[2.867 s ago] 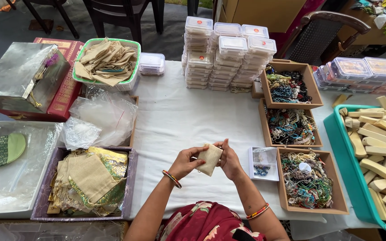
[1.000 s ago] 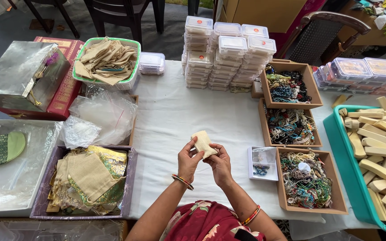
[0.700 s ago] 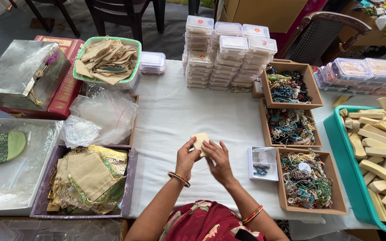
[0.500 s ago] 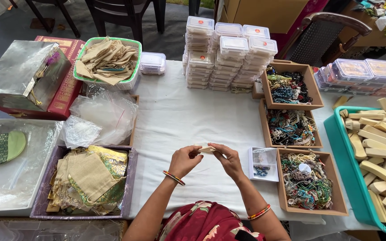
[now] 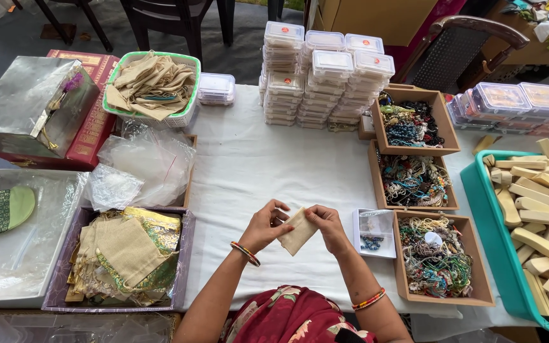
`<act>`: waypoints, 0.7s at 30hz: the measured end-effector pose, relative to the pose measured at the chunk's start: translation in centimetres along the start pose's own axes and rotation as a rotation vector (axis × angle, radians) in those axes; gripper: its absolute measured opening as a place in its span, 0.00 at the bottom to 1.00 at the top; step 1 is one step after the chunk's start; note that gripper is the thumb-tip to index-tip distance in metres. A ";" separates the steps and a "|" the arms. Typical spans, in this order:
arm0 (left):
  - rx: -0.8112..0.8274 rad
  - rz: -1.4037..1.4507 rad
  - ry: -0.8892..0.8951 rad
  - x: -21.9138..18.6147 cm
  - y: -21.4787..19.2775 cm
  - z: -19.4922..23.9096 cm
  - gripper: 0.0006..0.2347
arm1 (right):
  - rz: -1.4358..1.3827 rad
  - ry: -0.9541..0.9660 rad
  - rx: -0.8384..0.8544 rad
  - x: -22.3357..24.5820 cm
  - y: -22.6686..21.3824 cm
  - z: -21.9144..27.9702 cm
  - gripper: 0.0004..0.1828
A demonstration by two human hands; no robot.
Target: The person straightens a beaded necklace on a white tablecloth, then places it into a small plastic bag. They then put the bagged necklace into a small cloth pouch, tie the pouch closed, and place it into a clear plastic container.
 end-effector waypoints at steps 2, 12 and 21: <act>-0.030 0.048 0.019 0.2 -0.2 -0.3 0.15 | -0.173 0.091 -0.005 -0.5 0.3 -0.1 0.13; -0.157 -0.327 0.378 -1.3 -0.7 0.8 0.17 | 0.797 -0.429 0.118 9.9 6.7 3.1 0.23; -0.879 -1.232 0.660 5.3 -19.9 12.2 0.09 | 0.069 0.105 -0.133 -2.2 0.0 -1.8 0.11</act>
Point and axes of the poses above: each hand's wrist, its own z-axis away from the middle knuckle, its own y-axis out of the palm, x = y × z, the point moved 7 cm from there along -z, towards the middle knuckle, and after that the axes turned 9 degrees about -x, right-handed, at the moved point
